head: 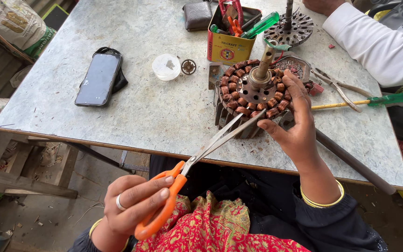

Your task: The person uses orange-handled shears and a hammer to adjust and secure copper windings on a motor stator. They repeatedly tap the shears with the hammer to press down the coils and trim excess wire.

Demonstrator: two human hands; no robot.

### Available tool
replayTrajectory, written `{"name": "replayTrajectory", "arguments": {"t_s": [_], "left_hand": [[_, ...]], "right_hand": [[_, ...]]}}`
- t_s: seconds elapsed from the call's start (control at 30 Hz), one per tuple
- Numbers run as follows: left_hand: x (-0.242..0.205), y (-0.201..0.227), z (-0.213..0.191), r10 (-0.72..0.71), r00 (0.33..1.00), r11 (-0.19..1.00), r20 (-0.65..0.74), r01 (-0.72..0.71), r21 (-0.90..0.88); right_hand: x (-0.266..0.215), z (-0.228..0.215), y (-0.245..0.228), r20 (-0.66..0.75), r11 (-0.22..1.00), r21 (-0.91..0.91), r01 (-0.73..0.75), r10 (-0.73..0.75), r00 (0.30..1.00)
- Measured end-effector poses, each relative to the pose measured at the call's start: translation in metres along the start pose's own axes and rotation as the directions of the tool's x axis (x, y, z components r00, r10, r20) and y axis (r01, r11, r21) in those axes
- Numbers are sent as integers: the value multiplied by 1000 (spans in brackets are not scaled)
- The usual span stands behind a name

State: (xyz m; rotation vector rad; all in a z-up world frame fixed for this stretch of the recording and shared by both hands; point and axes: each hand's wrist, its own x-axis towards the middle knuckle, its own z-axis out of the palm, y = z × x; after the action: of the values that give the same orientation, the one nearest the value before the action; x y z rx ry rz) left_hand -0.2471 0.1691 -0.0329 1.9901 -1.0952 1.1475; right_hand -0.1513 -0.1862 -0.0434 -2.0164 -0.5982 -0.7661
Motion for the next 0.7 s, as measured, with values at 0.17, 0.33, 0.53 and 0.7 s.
{"name": "replayTrajectory", "arguments": {"t_s": [0.17,0.33,0.53,0.7], "left_hand": [[-11,1,6,-274,958,929,-88,240,-281],[-15,18,13,-647,760,623,-57,485,-614],[-29,11,15,-860,500,169,106,473,-865],[-34,0,17,-869,483,126,105,423,-897]], "right_hand": [[-1,0,-1,-8,1000,12,6,-6,1000],[-1,0,-5,-11,1000,-3,-4,3,1000],[-1,1,-3,-18,997,-75,13,-14,1000],[-1,1,1,-21,998,-51,28,-29,999]]}}
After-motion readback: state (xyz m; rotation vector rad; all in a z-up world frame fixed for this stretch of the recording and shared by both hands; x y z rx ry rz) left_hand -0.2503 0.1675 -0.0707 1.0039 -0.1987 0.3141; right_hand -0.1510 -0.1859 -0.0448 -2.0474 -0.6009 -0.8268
